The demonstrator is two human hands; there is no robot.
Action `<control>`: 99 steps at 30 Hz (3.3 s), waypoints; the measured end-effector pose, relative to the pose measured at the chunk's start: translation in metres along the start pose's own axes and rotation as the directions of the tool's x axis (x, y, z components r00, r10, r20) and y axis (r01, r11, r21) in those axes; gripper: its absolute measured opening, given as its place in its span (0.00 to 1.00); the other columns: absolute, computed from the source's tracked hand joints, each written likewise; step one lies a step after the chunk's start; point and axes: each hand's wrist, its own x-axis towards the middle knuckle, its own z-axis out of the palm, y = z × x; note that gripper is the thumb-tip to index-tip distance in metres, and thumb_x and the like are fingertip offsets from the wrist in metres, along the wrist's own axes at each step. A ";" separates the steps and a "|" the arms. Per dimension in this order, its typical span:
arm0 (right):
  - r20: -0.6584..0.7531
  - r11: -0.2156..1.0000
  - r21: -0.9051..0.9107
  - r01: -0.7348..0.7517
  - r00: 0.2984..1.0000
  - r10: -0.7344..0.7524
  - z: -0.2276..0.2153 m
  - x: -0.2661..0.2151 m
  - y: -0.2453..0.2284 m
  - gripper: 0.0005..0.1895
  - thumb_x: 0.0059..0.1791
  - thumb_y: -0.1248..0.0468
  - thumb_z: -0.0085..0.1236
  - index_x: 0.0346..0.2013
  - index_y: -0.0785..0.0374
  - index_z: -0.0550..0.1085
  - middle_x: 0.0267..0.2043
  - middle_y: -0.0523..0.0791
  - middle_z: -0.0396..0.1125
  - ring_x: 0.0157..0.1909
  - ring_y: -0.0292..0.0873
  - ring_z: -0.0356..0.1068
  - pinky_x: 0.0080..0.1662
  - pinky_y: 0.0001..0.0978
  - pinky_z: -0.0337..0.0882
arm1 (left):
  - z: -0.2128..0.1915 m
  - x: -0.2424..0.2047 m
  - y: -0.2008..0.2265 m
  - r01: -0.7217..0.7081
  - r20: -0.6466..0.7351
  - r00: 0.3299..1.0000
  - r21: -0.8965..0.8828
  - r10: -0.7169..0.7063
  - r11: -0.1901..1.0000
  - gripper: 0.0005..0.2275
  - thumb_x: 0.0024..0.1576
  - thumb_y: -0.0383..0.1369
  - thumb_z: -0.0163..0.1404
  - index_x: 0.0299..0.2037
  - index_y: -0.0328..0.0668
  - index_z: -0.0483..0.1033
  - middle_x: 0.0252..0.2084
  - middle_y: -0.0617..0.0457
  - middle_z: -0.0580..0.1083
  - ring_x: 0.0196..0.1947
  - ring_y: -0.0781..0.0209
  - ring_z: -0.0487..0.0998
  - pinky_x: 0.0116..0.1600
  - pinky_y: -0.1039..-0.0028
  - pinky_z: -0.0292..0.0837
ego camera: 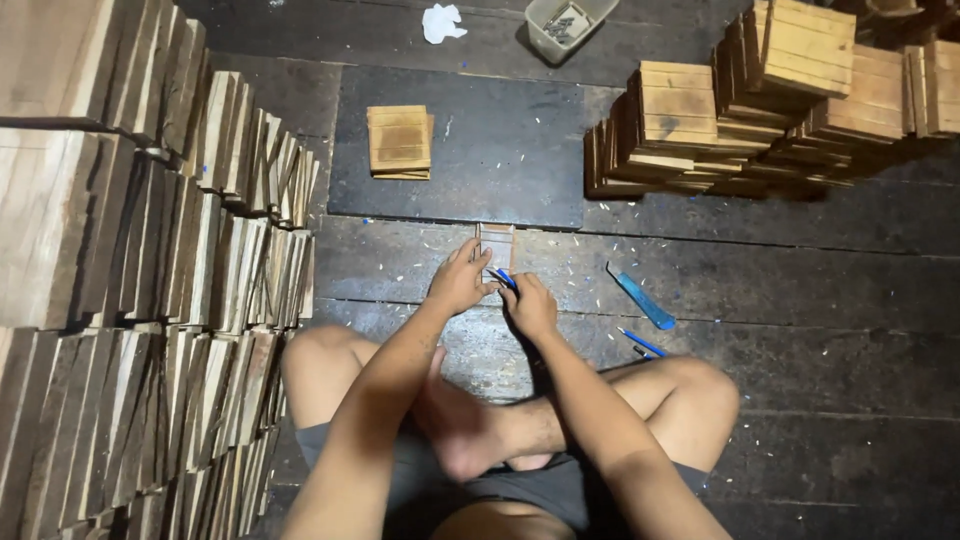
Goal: Marking small wooden blocks with a pen and template for future cutting.
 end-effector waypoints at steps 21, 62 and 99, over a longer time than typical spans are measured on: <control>-0.088 0.945 0.325 0.037 0.996 -0.009 -0.038 0.001 -0.005 0.18 0.55 0.65 0.48 0.59 0.63 0.71 0.48 0.61 0.69 0.55 0.73 0.68 0.56 0.65 0.68 | 0.016 0.031 0.014 -0.058 0.147 0.989 0.496 -0.019 0.866 0.31 0.54 0.47 0.52 0.68 0.44 0.67 0.74 0.52 0.59 0.72 0.54 0.61 0.70 0.36 0.46; 0.361 0.991 0.101 -0.091 0.931 0.048 -0.065 0.033 -0.006 0.19 0.49 0.66 0.54 0.55 0.61 0.78 0.48 0.58 0.76 0.57 0.62 0.73 0.59 0.51 0.72 | 0.027 0.075 0.023 0.207 0.219 0.928 0.367 -0.300 0.907 0.12 0.63 0.29 0.47 0.54 0.44 0.80 0.64 0.48 0.63 0.62 0.38 0.70 0.60 0.22 0.51; 0.450 0.967 0.223 -0.125 0.893 0.011 -0.129 -0.029 -0.041 0.18 0.49 0.68 0.51 0.52 0.64 0.78 0.48 0.60 0.75 0.58 0.65 0.72 0.60 0.57 0.70 | 0.025 0.087 0.034 0.204 0.202 0.926 0.442 -0.319 0.873 0.15 0.63 0.25 0.40 0.54 0.38 0.79 0.63 0.49 0.64 0.60 0.41 0.72 0.54 0.31 0.61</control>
